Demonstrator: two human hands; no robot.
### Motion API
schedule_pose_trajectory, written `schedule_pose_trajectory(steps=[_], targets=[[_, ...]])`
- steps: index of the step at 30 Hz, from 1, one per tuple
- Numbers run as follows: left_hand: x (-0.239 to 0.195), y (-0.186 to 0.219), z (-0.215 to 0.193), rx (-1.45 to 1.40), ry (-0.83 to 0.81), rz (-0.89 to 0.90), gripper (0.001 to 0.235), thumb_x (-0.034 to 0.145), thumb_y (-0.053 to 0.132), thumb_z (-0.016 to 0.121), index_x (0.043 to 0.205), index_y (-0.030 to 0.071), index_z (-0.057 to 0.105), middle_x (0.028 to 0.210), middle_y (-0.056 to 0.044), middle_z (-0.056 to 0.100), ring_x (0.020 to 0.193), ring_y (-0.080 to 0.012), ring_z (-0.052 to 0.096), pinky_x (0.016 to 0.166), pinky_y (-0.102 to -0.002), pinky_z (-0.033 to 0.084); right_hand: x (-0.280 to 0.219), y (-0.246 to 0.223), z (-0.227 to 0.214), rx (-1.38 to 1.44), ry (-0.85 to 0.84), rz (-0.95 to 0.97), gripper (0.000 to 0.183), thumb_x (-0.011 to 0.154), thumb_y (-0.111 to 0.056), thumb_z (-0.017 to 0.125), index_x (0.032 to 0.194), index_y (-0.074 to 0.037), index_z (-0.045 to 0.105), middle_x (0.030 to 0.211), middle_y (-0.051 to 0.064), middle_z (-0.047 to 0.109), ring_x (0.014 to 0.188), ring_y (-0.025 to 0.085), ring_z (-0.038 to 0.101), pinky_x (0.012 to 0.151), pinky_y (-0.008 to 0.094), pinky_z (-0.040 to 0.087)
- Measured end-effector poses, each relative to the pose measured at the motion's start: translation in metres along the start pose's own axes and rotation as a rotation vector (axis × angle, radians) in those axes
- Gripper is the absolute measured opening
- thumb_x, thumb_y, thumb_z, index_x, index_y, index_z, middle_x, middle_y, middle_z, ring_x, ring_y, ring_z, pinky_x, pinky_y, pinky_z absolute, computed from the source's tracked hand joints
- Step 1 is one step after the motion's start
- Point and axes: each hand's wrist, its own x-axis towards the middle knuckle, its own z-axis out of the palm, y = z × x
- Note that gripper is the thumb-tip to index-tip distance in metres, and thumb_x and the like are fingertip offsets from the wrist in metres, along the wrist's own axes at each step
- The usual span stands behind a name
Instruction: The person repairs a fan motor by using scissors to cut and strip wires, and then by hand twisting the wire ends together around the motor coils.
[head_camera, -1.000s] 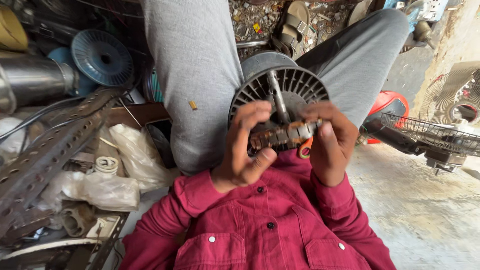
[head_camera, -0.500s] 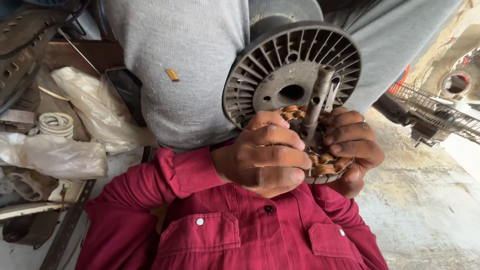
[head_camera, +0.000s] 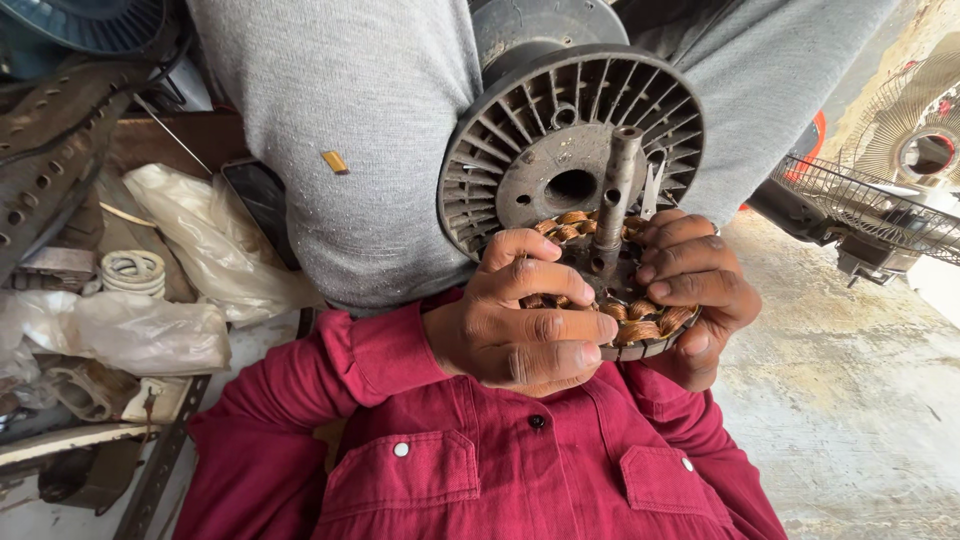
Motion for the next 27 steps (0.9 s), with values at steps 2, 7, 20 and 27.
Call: schedule_pose_trajectory(steps=[2, 7, 20, 27], targets=[[0.001, 0.002, 0.000, 0.017, -0.001, -0.004, 0.055, 0.094, 0.008, 0.081, 0.135, 0.017, 0.046, 0.117, 0.003, 0.072, 0.105, -0.0194, 0.063, 0.108, -0.048, 0.037, -0.004, -0.006, 0.002, -0.020, 0.025, 0.076, 0.048, 0.097, -0.052, 0.062, 0.089, -0.005, 0.063, 0.089, 0.009, 0.062, 0.082, 0.022, 0.057, 0.081, 0.042, 0.047], [0.005, 0.007, 0.002, 0.081, 0.010, -0.007, 0.055, 0.094, 0.008, 0.080, 0.136, 0.016, 0.045, 0.112, 0.003, 0.072, 0.103, -0.0177, 0.063, 0.107, -0.048, 0.039, 0.001, -0.007, 0.001, -0.026, -0.009, 0.089, 0.050, 0.099, -0.054, 0.063, 0.091, -0.004, 0.063, 0.090, 0.010, 0.063, 0.083, 0.023, 0.058, 0.080, 0.042, 0.049], [0.041, 0.021, -0.008, 0.166, 0.039, -0.158, 0.051, 0.095, 0.007, 0.075, 0.135, 0.005, 0.043, 0.106, -0.008, 0.066, 0.098, -0.0262, 0.063, 0.092, -0.045, 0.051, 0.023, -0.016, 0.017, -0.025, 0.074, 0.168, 0.044, 0.102, -0.041, 0.064, 0.098, 0.003, 0.066, 0.091, 0.014, 0.066, 0.087, 0.024, 0.060, 0.088, 0.037, 0.048], [0.046, 0.020, -0.006, 0.064, 0.165, -0.266, 0.051, 0.098, 0.003, 0.071, 0.140, 0.004, 0.042, 0.111, -0.011, 0.061, 0.100, -0.0248, 0.062, 0.090, -0.038, 0.055, 0.047, -0.027, 0.022, -0.057, 0.016, 0.217, 0.043, 0.106, -0.038, 0.061, 0.105, 0.005, 0.066, 0.104, 0.014, 0.067, 0.095, 0.022, 0.062, 0.088, 0.031, 0.049]])
